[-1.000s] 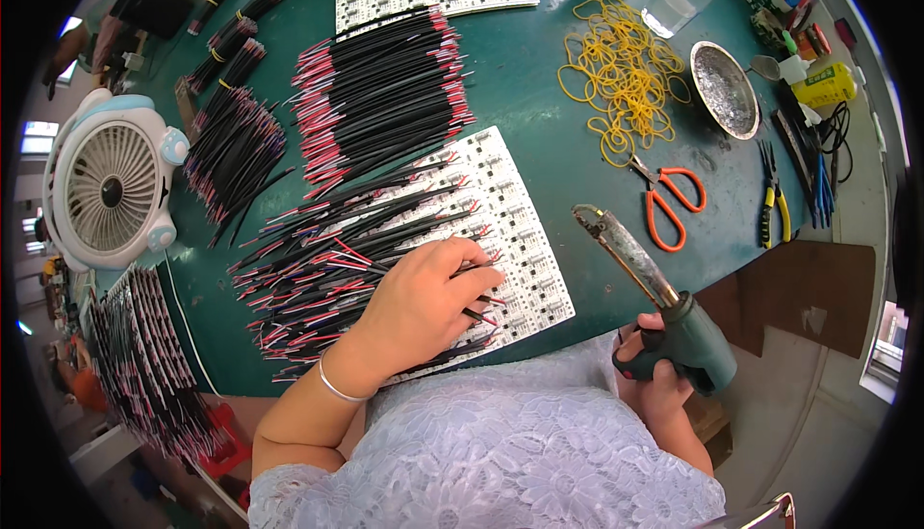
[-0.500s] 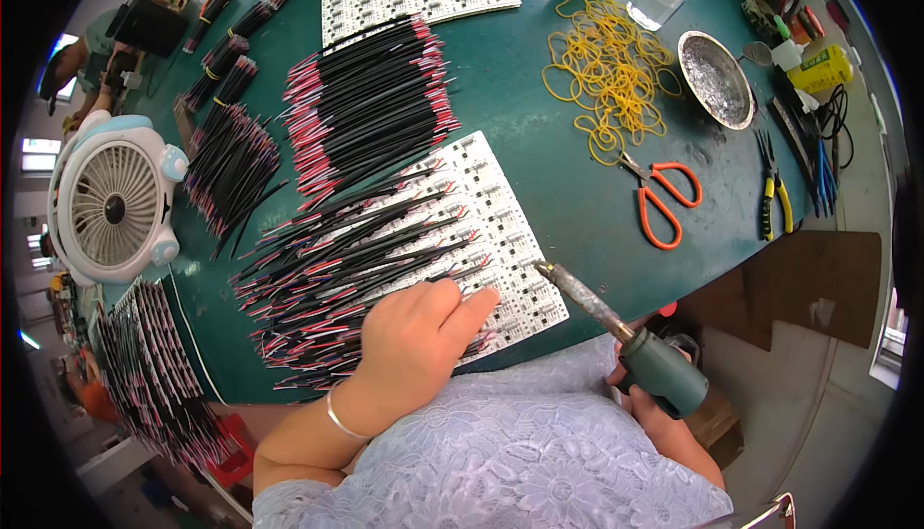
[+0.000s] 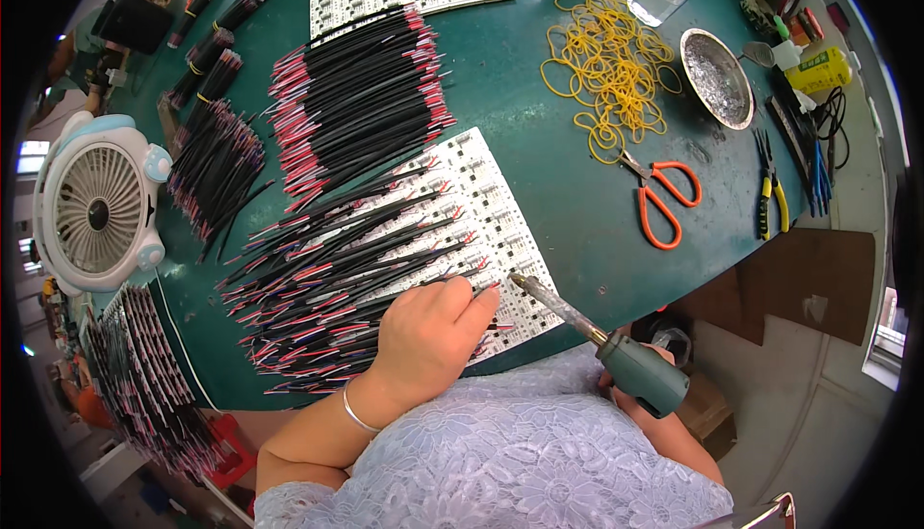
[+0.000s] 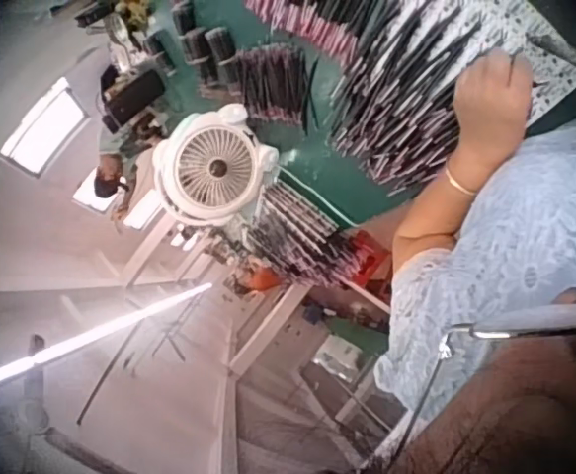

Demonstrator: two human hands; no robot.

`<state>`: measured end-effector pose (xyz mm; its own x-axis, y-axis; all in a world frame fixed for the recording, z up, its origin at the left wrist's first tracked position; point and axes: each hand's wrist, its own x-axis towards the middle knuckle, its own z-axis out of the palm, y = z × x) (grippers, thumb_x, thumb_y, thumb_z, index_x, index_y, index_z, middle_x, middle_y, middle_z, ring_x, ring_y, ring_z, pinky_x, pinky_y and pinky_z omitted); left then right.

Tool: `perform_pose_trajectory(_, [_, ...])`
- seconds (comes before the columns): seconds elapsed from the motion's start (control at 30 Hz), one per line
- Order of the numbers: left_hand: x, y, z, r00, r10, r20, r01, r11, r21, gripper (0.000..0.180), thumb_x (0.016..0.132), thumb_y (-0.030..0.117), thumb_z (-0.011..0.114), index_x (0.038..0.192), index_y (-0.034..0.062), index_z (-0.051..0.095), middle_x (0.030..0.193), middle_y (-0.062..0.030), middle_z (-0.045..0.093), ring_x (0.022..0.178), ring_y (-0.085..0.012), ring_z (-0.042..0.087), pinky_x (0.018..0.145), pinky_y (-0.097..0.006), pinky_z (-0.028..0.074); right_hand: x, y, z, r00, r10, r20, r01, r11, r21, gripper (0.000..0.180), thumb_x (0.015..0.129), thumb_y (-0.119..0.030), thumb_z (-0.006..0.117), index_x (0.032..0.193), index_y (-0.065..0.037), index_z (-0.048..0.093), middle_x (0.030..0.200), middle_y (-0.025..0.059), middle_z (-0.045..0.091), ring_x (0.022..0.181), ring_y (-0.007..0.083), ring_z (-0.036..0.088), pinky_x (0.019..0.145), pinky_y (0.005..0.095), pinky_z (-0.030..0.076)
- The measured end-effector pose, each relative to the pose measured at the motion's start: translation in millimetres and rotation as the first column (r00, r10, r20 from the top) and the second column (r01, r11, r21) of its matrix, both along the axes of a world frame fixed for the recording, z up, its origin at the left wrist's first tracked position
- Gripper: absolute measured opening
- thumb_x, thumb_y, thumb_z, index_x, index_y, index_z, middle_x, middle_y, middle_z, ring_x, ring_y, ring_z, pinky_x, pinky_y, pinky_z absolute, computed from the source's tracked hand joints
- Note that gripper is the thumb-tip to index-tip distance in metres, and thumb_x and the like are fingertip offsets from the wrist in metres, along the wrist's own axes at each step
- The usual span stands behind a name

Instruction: The person solders wires onto a panel of circuit boards using a soldering iron.

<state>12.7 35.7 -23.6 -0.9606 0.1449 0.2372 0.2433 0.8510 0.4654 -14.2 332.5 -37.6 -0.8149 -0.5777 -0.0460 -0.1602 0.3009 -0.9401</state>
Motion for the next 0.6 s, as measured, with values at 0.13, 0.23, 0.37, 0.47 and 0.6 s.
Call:
perform_pose_trajectory(0.13, [-0.6,-0.1,0.4,1.000,0.016,0.013,-0.017,1.000,0.019,0.027,0.069,0.003,0.069,0.096,0.0092,0.070,0.074,-0.0039,0.047,0.060,-0.0225,0.053,0.051,-0.036,0.043,1.1,1.9,-2.5,1.000,0.007,0.024,-0.008,0.999,0.042,0.018,0.079,-0.013,0.063,0.088,0.002,0.063,0.072,0.0086,0.066,0.060,0.0185,0.063,0.058,0.0297,0.052])
perform_pose_trajectory(0.23, [-0.4,-0.8,-1.2,1.000,0.016,0.014,-0.017,0.999,0.027,0.028,0.068,0.002,0.070,0.096,0.0094,0.070,0.074,-0.0042,0.047,0.060,-0.0227,0.053,0.051,-0.036,0.043,1.0,-1.2,-1.8,1.000,0.009,-0.019,-0.007,0.998,0.069,0.016,0.079,-0.013,0.063,0.085,0.001,0.063,0.071,0.0082,0.064,0.060,0.0188,0.063,0.059,0.0300,0.052])
perform_pose_trajectory(0.37, [-0.6,-1.1,-1.6,1.000,0.018,0.022,-0.019,0.999,0.038,0.031,0.067,0.002,0.071,0.096,0.0096,0.070,0.075,-0.0045,0.048,0.060,-0.0229,0.053,0.051,-0.036,0.043,-2.7,-4.5,1.9,0.999,0.032,-0.026,-0.032,0.999,0.036,0.014,0.079,-0.013,0.062,0.084,0.000,0.064,0.070,0.0079,0.063,0.060,0.0189,0.063,0.058,0.0304,0.051])
perform_pose_trajectory(0.47, [-0.4,-1.0,-1.4,0.999,0.019,0.029,-0.021,0.999,0.047,0.032,0.066,0.002,0.072,0.097,0.0097,0.070,0.075,-0.0047,0.048,0.061,-0.0232,0.053,0.051,-0.037,0.043,-1.7,-3.4,1.5,0.999,0.018,0.030,-0.020,0.998,0.065,0.013,0.079,-0.012,0.062,0.084,0.000,0.064,0.070,0.0079,0.063,0.060,0.0196,0.063,0.058,0.0309,0.051])
perform_pose_trajectory(0.6, [-1.0,-0.7,-0.6,0.999,0.023,0.036,-0.024,0.998,0.051,0.033,0.066,0.001,0.073,0.098,0.0097,0.069,0.076,-0.0048,0.048,0.061,-0.0237,0.053,0.051,-0.037,0.043,-3.1,1.0,-3.5,0.983,0.099,-0.156,-0.086,0.993,0.085,0.013,0.078,-0.013,0.063,0.085,-0.002,0.065,0.073,0.0079,0.064,0.061,0.0205,0.064,0.059,0.0308,0.051])
